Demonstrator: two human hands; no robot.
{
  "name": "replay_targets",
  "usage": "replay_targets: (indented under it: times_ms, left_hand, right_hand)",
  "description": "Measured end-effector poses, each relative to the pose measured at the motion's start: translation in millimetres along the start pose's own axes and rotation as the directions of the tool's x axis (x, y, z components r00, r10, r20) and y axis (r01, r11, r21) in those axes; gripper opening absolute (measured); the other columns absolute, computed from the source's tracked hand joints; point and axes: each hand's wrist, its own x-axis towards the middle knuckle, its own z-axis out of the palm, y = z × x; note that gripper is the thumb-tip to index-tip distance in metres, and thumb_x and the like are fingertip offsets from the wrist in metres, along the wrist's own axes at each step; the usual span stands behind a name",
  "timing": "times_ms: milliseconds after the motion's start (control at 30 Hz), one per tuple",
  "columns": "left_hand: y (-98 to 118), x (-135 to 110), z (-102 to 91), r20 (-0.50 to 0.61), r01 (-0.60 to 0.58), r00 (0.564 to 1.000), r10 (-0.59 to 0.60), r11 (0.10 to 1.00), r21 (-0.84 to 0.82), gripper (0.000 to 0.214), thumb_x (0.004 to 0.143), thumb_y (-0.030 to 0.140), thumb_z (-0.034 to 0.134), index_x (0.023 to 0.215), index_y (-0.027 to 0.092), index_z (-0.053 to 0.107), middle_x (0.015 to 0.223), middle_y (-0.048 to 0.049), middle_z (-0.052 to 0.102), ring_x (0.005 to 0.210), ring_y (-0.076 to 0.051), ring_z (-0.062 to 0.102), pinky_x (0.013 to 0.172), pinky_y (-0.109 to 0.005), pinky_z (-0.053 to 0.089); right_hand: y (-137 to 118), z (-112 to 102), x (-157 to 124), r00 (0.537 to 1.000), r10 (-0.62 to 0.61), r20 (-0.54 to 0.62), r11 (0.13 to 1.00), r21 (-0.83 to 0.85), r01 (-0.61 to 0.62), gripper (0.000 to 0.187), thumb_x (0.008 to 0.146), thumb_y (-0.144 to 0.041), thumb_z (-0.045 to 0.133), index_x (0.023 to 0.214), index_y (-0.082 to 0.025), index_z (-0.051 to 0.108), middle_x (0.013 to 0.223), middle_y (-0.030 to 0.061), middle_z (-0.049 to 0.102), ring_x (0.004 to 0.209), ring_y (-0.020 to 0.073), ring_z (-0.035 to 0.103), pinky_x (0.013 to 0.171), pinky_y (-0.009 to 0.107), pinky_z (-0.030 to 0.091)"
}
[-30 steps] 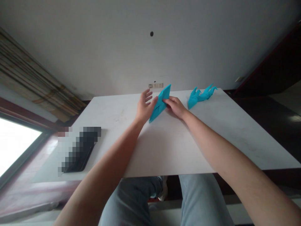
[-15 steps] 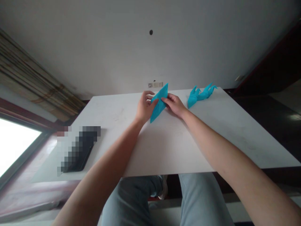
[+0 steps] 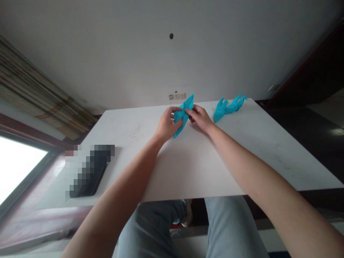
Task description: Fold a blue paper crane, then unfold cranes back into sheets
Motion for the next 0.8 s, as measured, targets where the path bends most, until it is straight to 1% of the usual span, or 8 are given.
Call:
replay_targets:
  times_ms: [133, 233, 367, 433, 500, 567, 700, 800]
  left_hand:
    - [0.3, 0.3, 2.2, -0.018, -0.006, 1.000, 0.005, 1.000, -0.025, 0.020, 0.099, 0.024, 0.072, 0.118, 0.024, 0.077, 0.110, -0.0057, 0.084, 0.088, -0.017, 0.073, 0.075, -0.030, 0.060]
    - [0.2, 0.0, 2.0, -0.039, -0.013, 0.999, 0.012, 0.999, -0.049, 0.017, 0.104, 0.028, 0.072, 0.121, 0.026, 0.074, 0.110, -0.0045, 0.084, 0.084, -0.016, 0.075, 0.077, -0.031, 0.062]
    - [0.3, -0.9, 0.4, -0.072, -0.012, 0.997, 0.005, 0.995, -0.103, 0.036, 0.104, 0.028, 0.073, 0.139, 0.030, 0.065, 0.101, -0.0007, 0.078, 0.073, -0.014, 0.073, 0.066, -0.029, 0.058]
    - [1.4, -0.7, -0.5, -0.079, -0.046, 0.996, 0.040, 0.996, -0.082, 0.027, 0.104, 0.026, 0.070, 0.131, 0.029, 0.070, 0.100, -0.0013, 0.077, 0.074, -0.014, 0.073, 0.068, -0.028, 0.059]
    - [3.3, -0.2, -1.1, -0.077, -0.105, 0.992, 0.103, 0.994, -0.020, 0.016, 0.103, 0.020, 0.067, 0.113, 0.026, 0.079, 0.104, -0.0040, 0.078, 0.084, -0.016, 0.075, 0.078, -0.030, 0.062]
    - [5.7, 0.0, -1.4, -0.074, -0.139, 0.987, 0.141, 0.990, 0.030, 0.020, 0.101, 0.016, 0.065, 0.102, 0.024, 0.084, 0.108, -0.0065, 0.080, 0.092, -0.017, 0.076, 0.086, -0.032, 0.064]
    - [8.8, -0.7, -0.9, -0.088, -0.118, 0.989, 0.123, 0.991, 0.058, 0.023, 0.101, 0.017, 0.068, 0.109, 0.025, 0.088, 0.111, -0.0077, 0.082, 0.094, -0.018, 0.075, 0.087, -0.032, 0.065]
    - [7.9, -1.2, -0.5, -0.095, -0.139, 0.985, 0.147, 0.987, 0.082, 0.024, 0.093, 0.014, 0.076, 0.112, 0.025, 0.088, 0.112, -0.0072, 0.081, 0.096, -0.019, 0.074, 0.088, -0.032, 0.065]
  right_hand:
    - [-1.4, -0.7, -0.5, 1.000, -0.002, 0.021, 1.000, -0.028, 0.003, 0.061, 0.076, -0.078, 0.096, 0.098, -0.027, 0.069, 0.078, -0.0024, 0.066, 0.068, 0.0162, 0.055, 0.058, 0.031, 0.045]
    - [-1.0, -0.7, -0.6, 1.000, 0.012, 0.015, 0.999, -0.044, -0.011, 0.063, 0.074, -0.078, 0.097, 0.100, -0.028, 0.068, 0.083, -0.0011, 0.069, 0.071, 0.0175, 0.057, 0.059, 0.031, 0.047]
    - [-0.7, 2.8, -2.9, 0.998, 0.000, 0.060, 0.999, -0.054, 0.003, 0.065, 0.074, -0.074, 0.099, 0.104, -0.028, 0.065, 0.090, 0.0016, 0.073, 0.078, 0.0205, 0.062, 0.064, 0.034, 0.050]
    - [1.0, 4.5, -3.6, 0.994, -0.039, 0.100, 0.997, -0.056, 0.044, 0.067, 0.073, -0.068, 0.102, 0.109, -0.028, 0.063, 0.098, 0.0028, 0.075, 0.085, 0.0219, 0.065, 0.072, 0.037, 0.054]
    - [4.6, 4.7, -2.9, 0.990, -0.071, 0.123, 0.993, -0.082, 0.081, 0.071, 0.069, -0.060, 0.105, 0.114, -0.029, 0.060, 0.100, 0.0017, 0.074, 0.088, 0.0222, 0.065, 0.078, 0.038, 0.054]
    - [8.9, 3.3, -1.0, 0.990, -0.072, 0.120, 0.990, -0.111, 0.086, 0.076, 0.066, -0.052, 0.107, 0.117, -0.030, 0.056, 0.097, -0.0009, 0.070, 0.086, 0.0217, 0.063, 0.076, 0.037, 0.053]
    - [14.2, 0.2, 1.4, 0.994, -0.060, 0.095, 0.990, -0.125, 0.072, 0.073, 0.069, -0.036, 0.102, 0.121, -0.032, 0.051, 0.095, -0.0034, 0.065, 0.082, 0.0209, 0.060, 0.071, 0.035, 0.049]
    - [15.6, -0.5, 1.2, 0.993, -0.084, 0.086, 0.984, -0.151, 0.096, 0.067, 0.072, -0.030, 0.096, 0.121, -0.032, 0.051, 0.094, -0.0041, 0.063, 0.082, 0.0201, 0.058, 0.072, 0.035, 0.050]
